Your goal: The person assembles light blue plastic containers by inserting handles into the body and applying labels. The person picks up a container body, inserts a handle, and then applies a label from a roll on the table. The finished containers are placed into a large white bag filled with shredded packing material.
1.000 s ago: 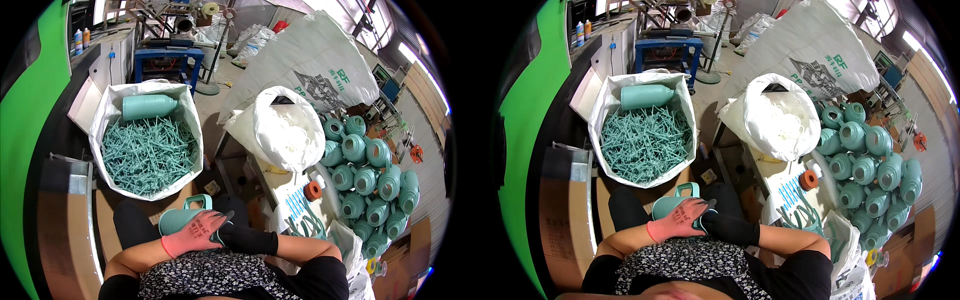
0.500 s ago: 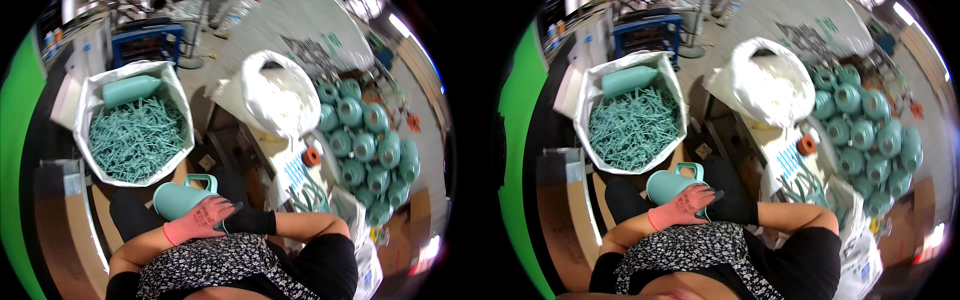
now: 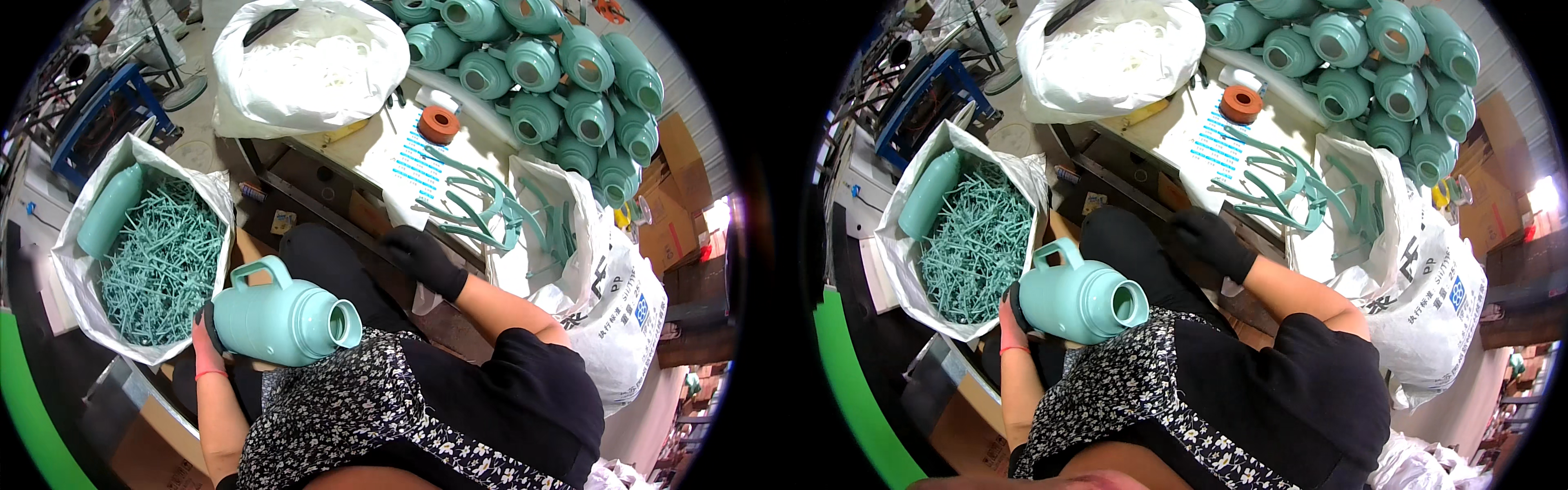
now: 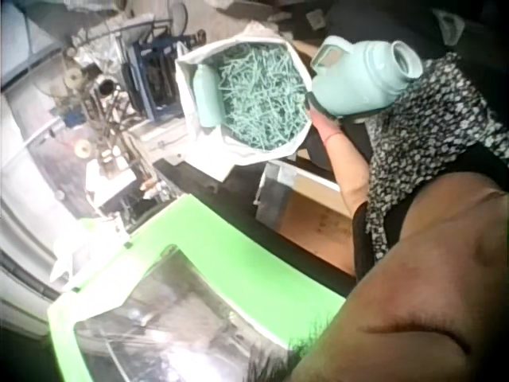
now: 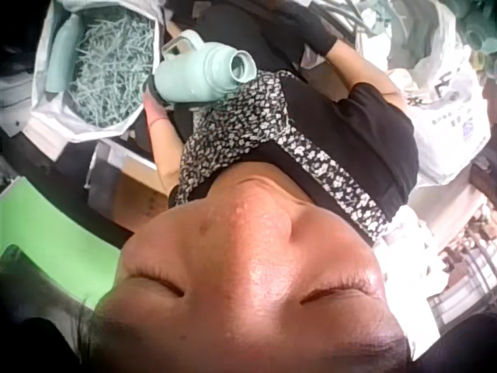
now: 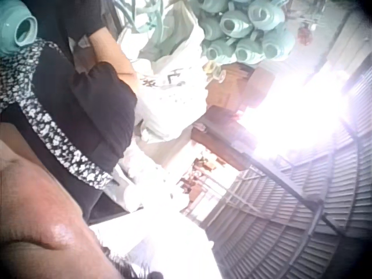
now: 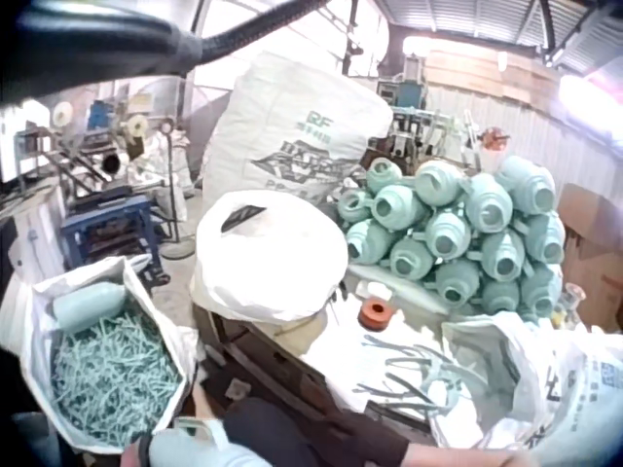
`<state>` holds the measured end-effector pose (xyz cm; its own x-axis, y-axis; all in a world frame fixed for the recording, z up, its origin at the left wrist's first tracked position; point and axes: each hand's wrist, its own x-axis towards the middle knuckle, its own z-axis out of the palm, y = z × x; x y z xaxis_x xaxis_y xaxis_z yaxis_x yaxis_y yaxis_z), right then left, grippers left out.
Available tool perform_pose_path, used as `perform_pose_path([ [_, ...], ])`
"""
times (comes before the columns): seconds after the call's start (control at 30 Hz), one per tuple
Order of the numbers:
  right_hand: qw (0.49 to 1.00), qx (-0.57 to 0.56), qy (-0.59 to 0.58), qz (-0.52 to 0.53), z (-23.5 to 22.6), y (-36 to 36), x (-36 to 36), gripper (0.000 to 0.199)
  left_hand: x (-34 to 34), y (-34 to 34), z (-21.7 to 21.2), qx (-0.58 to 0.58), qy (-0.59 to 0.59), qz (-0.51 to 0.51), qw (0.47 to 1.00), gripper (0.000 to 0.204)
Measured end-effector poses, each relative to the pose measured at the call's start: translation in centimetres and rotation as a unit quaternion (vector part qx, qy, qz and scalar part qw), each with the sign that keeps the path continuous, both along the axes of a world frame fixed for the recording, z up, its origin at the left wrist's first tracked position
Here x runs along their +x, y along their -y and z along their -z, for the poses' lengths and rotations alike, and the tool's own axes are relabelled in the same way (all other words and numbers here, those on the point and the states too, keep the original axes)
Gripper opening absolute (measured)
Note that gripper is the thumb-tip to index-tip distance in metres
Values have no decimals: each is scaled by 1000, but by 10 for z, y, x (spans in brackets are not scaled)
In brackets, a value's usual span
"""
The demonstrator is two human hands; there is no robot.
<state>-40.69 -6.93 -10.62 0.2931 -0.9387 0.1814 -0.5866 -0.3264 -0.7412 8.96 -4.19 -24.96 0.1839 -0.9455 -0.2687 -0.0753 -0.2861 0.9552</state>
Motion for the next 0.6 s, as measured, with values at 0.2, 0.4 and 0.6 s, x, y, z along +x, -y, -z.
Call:
perform_pose_path([
  [0.2, 936, -216, -195, 197, 22, 46, -86, 19, -26, 1, -44, 38, -177, -159, 971, 35],
  [0.4, 945, -250, -165, 134, 30, 63, -99, 32, -28, -2, -60, 39, -173, -184, 967, 39],
  [0.6, 915, -153, -268, 259, 39, 73, -121, 20, -28, -7, -83, -48, -10, -150, 988, 41],
])
